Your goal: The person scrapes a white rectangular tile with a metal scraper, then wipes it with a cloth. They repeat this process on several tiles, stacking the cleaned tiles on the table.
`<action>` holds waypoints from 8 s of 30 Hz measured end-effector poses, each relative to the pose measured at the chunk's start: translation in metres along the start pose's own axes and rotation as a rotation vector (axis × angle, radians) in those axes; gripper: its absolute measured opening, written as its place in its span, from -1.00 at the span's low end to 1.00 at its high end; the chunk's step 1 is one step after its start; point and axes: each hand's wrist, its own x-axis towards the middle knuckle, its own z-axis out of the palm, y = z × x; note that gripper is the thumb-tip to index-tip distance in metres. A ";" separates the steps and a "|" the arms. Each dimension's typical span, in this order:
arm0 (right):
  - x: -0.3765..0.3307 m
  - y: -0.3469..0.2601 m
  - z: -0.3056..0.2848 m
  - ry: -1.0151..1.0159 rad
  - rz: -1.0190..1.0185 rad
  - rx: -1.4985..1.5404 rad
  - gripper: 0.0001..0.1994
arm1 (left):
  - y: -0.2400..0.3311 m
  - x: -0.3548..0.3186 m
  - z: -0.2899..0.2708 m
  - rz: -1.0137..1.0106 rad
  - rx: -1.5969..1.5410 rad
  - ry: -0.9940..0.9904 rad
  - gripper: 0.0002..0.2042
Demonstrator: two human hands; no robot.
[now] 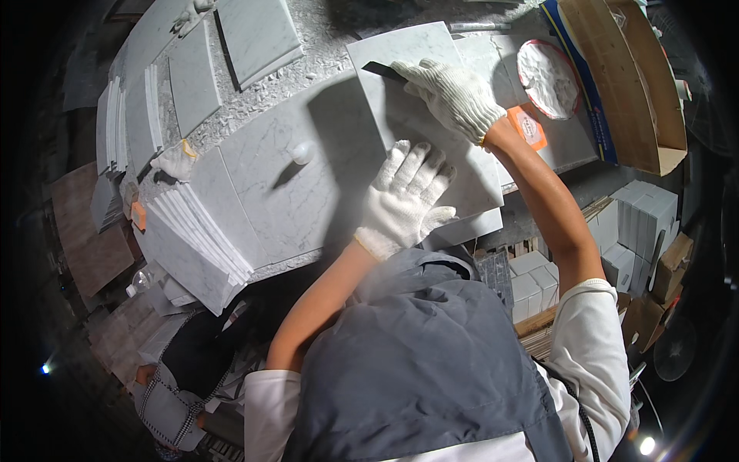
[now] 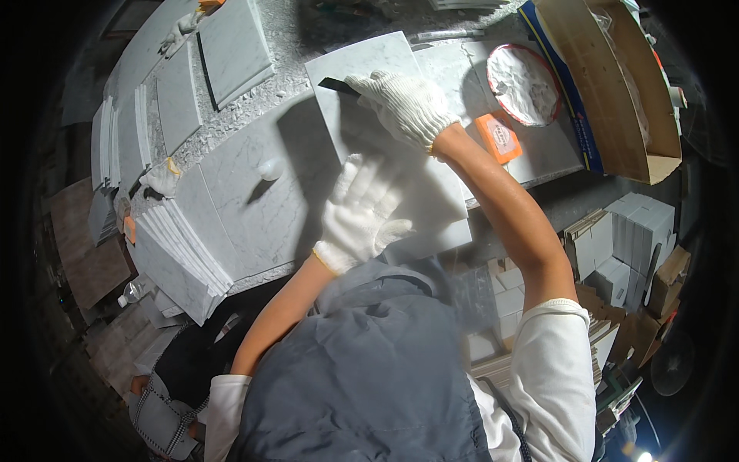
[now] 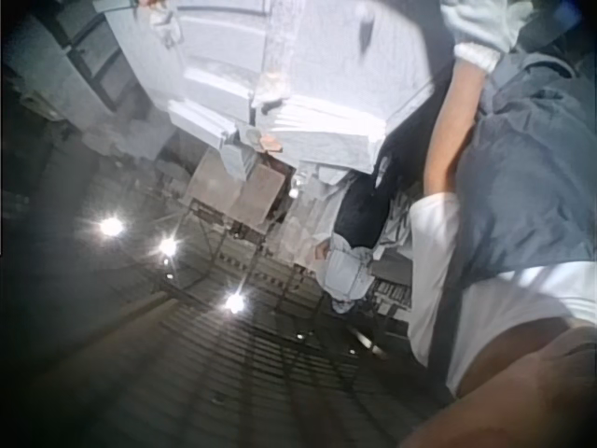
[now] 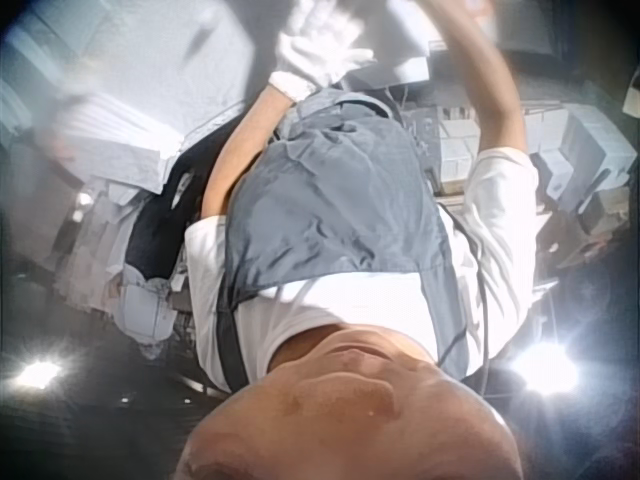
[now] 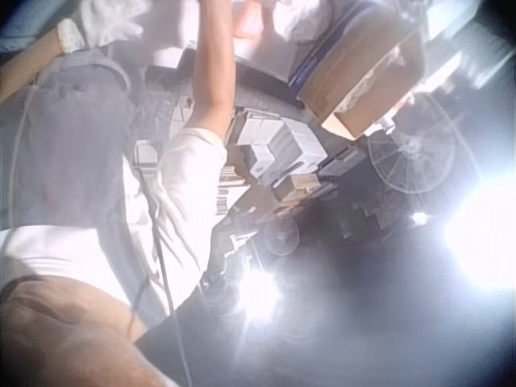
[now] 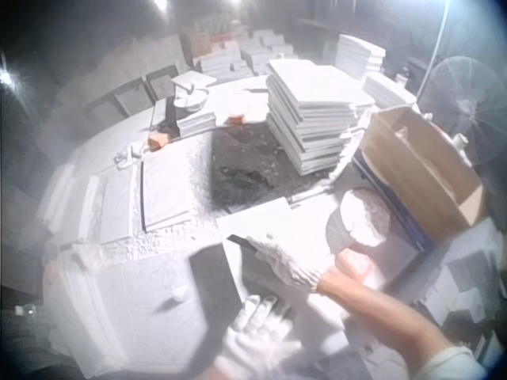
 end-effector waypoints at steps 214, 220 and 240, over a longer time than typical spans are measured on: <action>-0.221 -0.077 -0.059 0.775 1.121 1.054 -0.62 | -0.123 -0.089 0.008 -1.075 -0.128 0.454 -0.27; -0.193 -0.071 -0.060 0.587 1.069 0.865 -0.60 | -0.156 -0.094 0.018 -1.170 -0.122 0.333 -0.36; -0.184 -0.054 -0.047 0.865 1.052 1.083 -0.63 | -0.022 -0.032 -0.054 -0.432 -0.845 0.550 -0.72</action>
